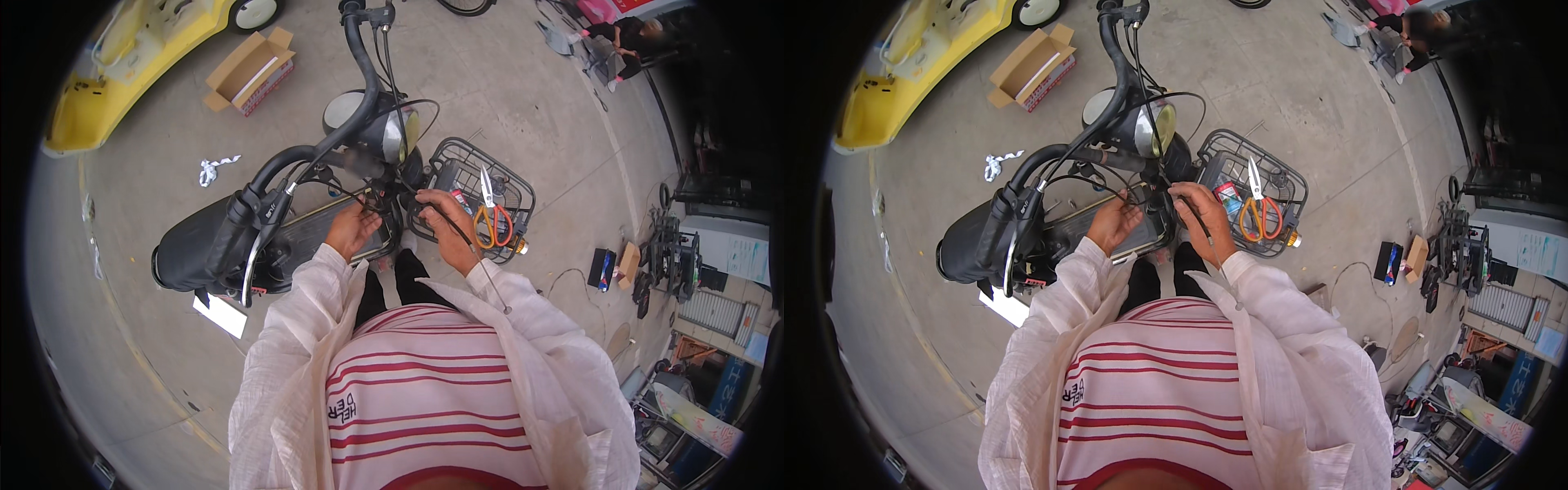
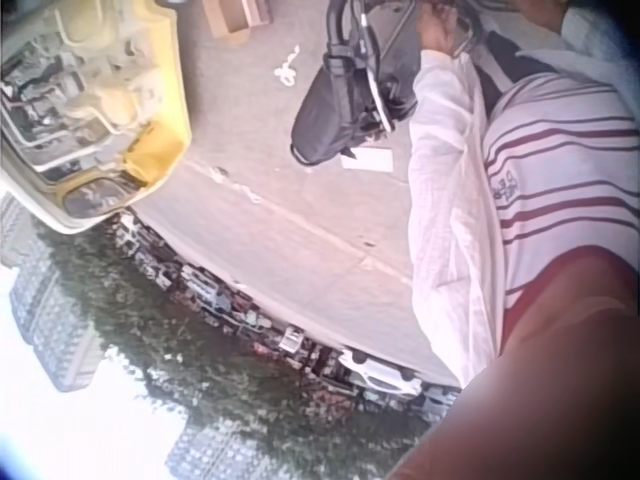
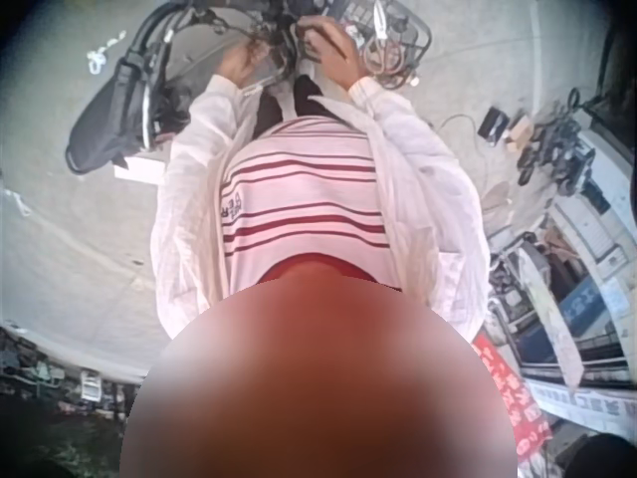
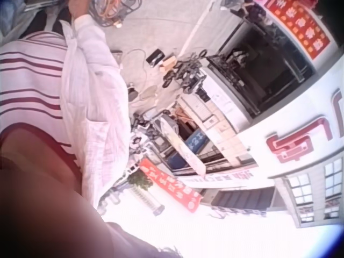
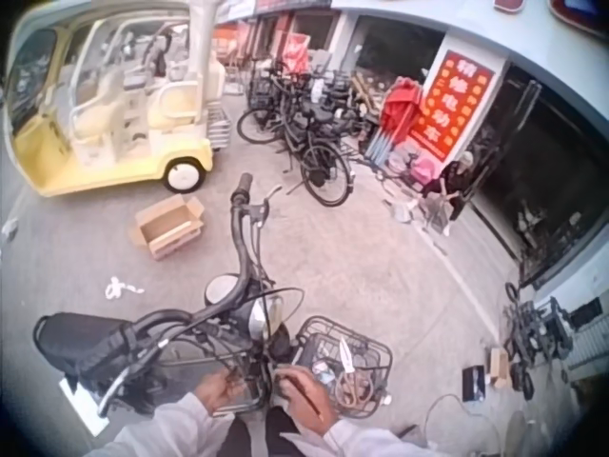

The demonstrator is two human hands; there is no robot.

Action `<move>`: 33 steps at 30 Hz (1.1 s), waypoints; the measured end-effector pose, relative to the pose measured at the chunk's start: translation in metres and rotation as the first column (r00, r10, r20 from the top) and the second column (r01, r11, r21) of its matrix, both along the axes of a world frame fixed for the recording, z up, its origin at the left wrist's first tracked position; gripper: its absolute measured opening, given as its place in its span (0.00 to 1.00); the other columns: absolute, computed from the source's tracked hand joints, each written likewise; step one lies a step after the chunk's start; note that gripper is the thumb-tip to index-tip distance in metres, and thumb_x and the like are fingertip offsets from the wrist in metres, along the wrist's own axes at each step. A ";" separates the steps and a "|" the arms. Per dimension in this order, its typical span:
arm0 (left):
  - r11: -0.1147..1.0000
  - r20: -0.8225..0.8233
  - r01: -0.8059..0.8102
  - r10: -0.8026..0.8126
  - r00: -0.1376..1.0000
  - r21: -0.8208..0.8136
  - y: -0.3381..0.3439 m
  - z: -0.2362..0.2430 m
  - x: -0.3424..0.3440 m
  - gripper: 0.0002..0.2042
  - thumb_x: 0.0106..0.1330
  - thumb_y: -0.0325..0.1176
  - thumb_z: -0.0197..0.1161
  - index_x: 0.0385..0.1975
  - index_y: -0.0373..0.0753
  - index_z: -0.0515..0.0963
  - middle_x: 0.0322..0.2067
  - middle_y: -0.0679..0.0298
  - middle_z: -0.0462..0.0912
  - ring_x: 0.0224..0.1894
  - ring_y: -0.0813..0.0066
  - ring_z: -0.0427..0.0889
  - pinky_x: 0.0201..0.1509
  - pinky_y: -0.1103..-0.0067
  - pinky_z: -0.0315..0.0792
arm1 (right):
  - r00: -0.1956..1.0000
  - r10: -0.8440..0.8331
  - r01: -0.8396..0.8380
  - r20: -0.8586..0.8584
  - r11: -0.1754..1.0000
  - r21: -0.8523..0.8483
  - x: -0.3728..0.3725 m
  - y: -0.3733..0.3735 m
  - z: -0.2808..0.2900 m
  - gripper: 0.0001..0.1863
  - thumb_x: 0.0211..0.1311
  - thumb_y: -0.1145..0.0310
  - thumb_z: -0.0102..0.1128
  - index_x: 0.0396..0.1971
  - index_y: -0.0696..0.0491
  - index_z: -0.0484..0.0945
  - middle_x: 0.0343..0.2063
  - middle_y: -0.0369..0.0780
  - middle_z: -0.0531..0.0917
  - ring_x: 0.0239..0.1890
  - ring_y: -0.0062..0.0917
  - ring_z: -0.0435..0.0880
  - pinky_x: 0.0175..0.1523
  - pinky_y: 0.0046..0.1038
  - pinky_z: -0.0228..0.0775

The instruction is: The person walks through a scooter shop carrying a wrapped part and a long tool, then works on an electric scooter's handlebar area. They unwrap the part, use a screwdriver to adjust components near the handlebar, and later use scissors to trim wires or cables. The person also briefly interacts with another individual and uses a digital scale before returning to the scooter.

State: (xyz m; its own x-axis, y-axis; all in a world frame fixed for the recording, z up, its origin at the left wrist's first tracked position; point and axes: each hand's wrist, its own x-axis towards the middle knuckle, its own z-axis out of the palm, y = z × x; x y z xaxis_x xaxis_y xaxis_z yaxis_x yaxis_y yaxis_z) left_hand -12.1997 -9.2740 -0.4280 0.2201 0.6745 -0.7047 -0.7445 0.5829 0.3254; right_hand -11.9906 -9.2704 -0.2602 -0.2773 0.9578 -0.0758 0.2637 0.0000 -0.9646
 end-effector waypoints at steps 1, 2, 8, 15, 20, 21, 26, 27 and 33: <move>1.000 0.012 -0.019 0.018 1.000 0.012 0.000 0.001 0.000 0.08 0.71 0.35 0.52 0.38 0.39 0.75 0.32 0.61 0.81 0.37 0.71 0.81 0.43 0.72 0.79 | 1.000 -0.005 0.004 0.013 1.000 0.029 0.000 0.000 -0.001 0.11 0.67 0.75 0.51 0.48 0.55 0.76 0.50 0.43 0.77 0.48 0.28 0.79 0.53 0.25 0.70; 0.999 0.024 -0.037 0.037 0.999 0.023 0.000 0.002 0.000 0.08 0.71 0.35 0.52 0.38 0.39 0.75 0.33 0.61 0.81 0.37 0.71 0.81 0.44 0.71 0.79 | 1.000 -0.010 0.008 0.027 0.998 0.058 0.000 -0.001 -0.001 0.11 0.66 0.75 0.52 0.47 0.55 0.76 0.49 0.44 0.78 0.49 0.30 0.79 0.53 0.25 0.70; 0.998 0.014 -0.054 0.053 0.998 0.041 0.010 0.026 0.006 0.07 0.71 0.32 0.49 0.39 0.40 0.75 0.33 0.65 0.81 0.36 0.73 0.81 0.44 0.72 0.78 | 0.943 0.031 -0.161 0.332 0.913 0.374 -0.008 0.003 0.008 0.10 0.66 0.75 0.53 0.45 0.54 0.76 0.46 0.45 0.80 0.49 0.39 0.79 0.52 0.28 0.71; 0.988 -0.101 0.081 -0.068 0.993 0.131 0.006 0.027 0.006 0.06 0.71 0.35 0.49 0.40 0.45 0.73 0.28 0.71 0.75 0.27 0.80 0.73 0.33 0.78 0.73 | 0.914 0.009 -0.192 0.406 0.891 0.412 -0.024 0.029 -0.006 0.08 0.63 0.74 0.55 0.42 0.54 0.73 0.40 0.44 0.80 0.43 0.42 0.79 0.46 0.35 0.73; 0.995 -0.091 0.025 -0.015 0.996 0.101 0.004 0.033 0.012 0.07 0.71 0.36 0.51 0.41 0.42 0.72 0.26 0.71 0.71 0.22 0.81 0.69 0.29 0.78 0.72 | 0.901 -0.032 -0.150 0.434 0.913 0.379 -0.025 0.047 -0.010 0.06 0.66 0.72 0.52 0.37 0.56 0.77 0.37 0.45 0.81 0.41 0.43 0.80 0.45 0.35 0.72; 0.993 -0.086 0.027 -0.018 0.996 0.113 0.003 0.031 0.012 0.07 0.71 0.36 0.51 0.41 0.42 0.72 0.26 0.71 0.71 0.22 0.81 0.70 0.29 0.77 0.72 | 0.905 -0.014 -0.177 0.425 0.895 0.408 -0.025 0.048 -0.009 0.05 0.65 0.73 0.52 0.36 0.57 0.77 0.38 0.45 0.81 0.41 0.43 0.80 0.45 0.35 0.72; 0.995 -0.088 0.046 -0.038 0.995 0.089 0.002 0.031 0.008 0.07 0.71 0.34 0.50 0.42 0.42 0.72 0.26 0.70 0.70 0.22 0.81 0.70 0.30 0.78 0.72 | 0.907 0.065 -0.264 0.416 0.858 0.441 -0.041 0.029 -0.001 0.10 0.60 0.81 0.54 0.41 0.55 0.75 0.41 0.45 0.80 0.44 0.42 0.79 0.49 0.34 0.72; 0.995 -0.093 0.050 -0.042 0.995 0.085 0.002 0.031 0.008 0.07 0.71 0.34 0.49 0.42 0.42 0.72 0.25 0.70 0.70 0.22 0.81 0.70 0.30 0.78 0.72 | 0.895 0.061 -0.280 0.442 0.849 0.449 -0.041 0.029 -0.004 0.12 0.59 0.82 0.53 0.43 0.54 0.74 0.42 0.45 0.79 0.44 0.42 0.80 0.48 0.34 0.73; 0.995 -0.035 0.030 -0.027 0.999 0.091 0.004 0.026 0.012 0.07 0.71 0.32 0.48 0.43 0.42 0.73 0.24 0.70 0.70 0.23 0.80 0.70 0.31 0.78 0.72 | 0.888 0.033 -0.246 0.459 0.877 0.413 -0.050 0.051 -0.015 0.09 0.62 0.79 0.52 0.42 0.54 0.73 0.38 0.45 0.79 0.41 0.43 0.80 0.46 0.36 0.73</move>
